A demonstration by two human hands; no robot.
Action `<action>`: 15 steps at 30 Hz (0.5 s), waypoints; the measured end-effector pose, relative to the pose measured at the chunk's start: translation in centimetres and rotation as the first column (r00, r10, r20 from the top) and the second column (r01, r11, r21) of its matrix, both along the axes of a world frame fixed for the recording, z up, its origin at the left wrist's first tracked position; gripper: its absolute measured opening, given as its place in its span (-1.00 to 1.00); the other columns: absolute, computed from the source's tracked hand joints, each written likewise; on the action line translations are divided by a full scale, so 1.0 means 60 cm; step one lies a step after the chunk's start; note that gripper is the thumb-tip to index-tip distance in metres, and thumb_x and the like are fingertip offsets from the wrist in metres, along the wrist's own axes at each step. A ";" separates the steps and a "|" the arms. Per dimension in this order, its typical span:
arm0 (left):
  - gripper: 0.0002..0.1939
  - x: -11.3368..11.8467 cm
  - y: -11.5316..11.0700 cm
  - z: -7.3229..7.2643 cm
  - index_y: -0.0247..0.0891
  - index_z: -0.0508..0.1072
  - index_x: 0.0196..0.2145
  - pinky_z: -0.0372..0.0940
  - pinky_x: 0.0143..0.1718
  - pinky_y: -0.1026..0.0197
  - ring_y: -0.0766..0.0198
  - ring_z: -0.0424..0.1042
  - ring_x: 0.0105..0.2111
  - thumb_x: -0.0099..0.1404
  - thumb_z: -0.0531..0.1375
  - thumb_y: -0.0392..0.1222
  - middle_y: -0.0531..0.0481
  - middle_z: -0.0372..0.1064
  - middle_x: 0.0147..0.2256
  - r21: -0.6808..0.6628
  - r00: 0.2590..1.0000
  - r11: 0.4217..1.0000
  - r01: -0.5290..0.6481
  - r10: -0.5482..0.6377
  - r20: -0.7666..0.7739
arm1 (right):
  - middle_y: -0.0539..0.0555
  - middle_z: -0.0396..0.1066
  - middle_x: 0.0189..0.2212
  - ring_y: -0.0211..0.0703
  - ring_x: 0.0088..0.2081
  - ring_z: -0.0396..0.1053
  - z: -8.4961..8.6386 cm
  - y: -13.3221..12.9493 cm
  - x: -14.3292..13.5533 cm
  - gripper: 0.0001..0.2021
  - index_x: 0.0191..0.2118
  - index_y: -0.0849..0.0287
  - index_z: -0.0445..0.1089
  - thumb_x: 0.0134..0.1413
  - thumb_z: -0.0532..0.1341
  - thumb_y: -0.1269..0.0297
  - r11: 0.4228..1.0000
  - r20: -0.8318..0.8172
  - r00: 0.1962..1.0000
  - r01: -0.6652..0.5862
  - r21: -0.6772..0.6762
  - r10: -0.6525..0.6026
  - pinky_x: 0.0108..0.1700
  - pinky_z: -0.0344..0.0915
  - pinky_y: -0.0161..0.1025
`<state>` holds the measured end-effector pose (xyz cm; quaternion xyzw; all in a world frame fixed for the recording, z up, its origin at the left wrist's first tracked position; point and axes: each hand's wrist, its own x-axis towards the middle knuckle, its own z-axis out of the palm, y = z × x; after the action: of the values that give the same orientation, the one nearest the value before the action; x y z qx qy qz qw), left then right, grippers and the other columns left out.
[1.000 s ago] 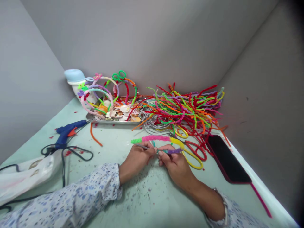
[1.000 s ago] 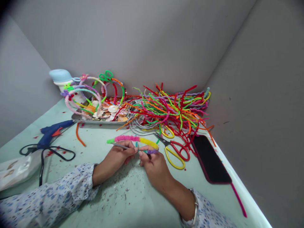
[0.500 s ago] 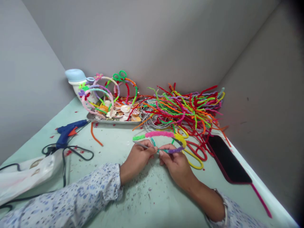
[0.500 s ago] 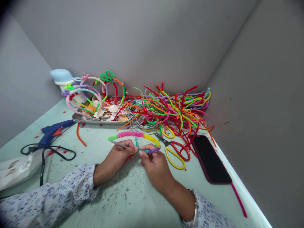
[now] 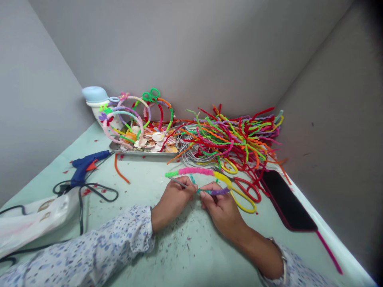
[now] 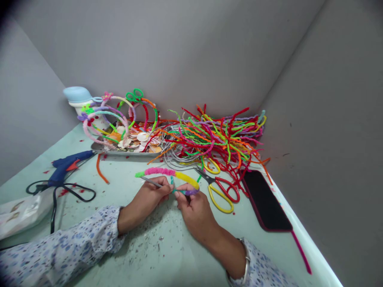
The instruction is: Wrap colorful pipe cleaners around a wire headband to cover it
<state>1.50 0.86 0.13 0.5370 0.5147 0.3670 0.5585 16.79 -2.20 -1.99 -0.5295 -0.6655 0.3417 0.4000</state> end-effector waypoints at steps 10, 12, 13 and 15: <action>-0.72 -0.001 0.002 -0.006 -0.25 0.21 -0.65 -0.09 -0.62 0.31 0.43 0.01 -0.68 0.12 0.16 -0.16 0.16 0.07 -0.71 0.016 1.000 1.000 0.003 -0.003 0.004 | -0.01 0.34 -0.55 -0.19 -0.47 0.30 0.009 -0.002 -0.001 -0.85 -0.31 0.15 0.36 0.19 0.10 0.24 0.999 0.071 0.997 0.007 0.053 -0.011 -0.38 0.20 -0.29; -0.72 -0.002 0.004 -0.006 -0.25 0.22 -0.64 -0.09 -0.63 0.31 0.43 0.01 -0.69 0.14 0.16 -0.13 0.16 0.08 -0.71 0.011 0.999 0.999 0.041 -0.041 0.002 | -0.04 0.32 -0.58 -0.22 -0.51 0.28 0.008 -0.001 -0.001 -0.85 -0.31 0.14 0.35 0.19 0.10 0.23 1.000 0.037 0.999 0.016 0.020 -0.017 -0.42 0.19 -0.31; -0.71 -0.002 0.004 -0.006 -0.25 0.23 -0.62 -0.09 -0.64 0.31 0.43 0.02 -0.69 0.16 0.16 -0.10 0.16 0.09 -0.71 0.016 0.998 0.998 0.061 -0.061 -0.001 | -0.06 0.30 -0.60 -0.23 -0.53 0.27 0.008 0.000 -0.001 -0.84 -0.32 0.14 0.34 0.20 0.09 0.21 1.000 0.011 1.000 0.021 -0.006 -0.021 -0.43 0.18 -0.32; -0.69 -0.002 0.005 -0.004 -0.25 0.25 -0.60 -0.07 -0.65 0.30 0.42 0.04 -0.70 0.20 0.14 -0.06 0.15 0.10 -0.71 0.032 0.996 0.996 0.086 -0.086 -0.007 | -0.07 0.30 -0.61 -0.24 -0.54 0.28 0.006 0.002 -0.001 -0.82 -0.33 0.14 0.33 0.21 0.08 0.18 0.997 -0.056 0.998 0.029 -0.069 -0.033 -0.45 0.19 -0.33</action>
<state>1.35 1.13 -0.10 0.5686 0.4866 0.3496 0.5636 16.75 -2.10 -1.65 -0.5432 -0.6334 0.3727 0.4059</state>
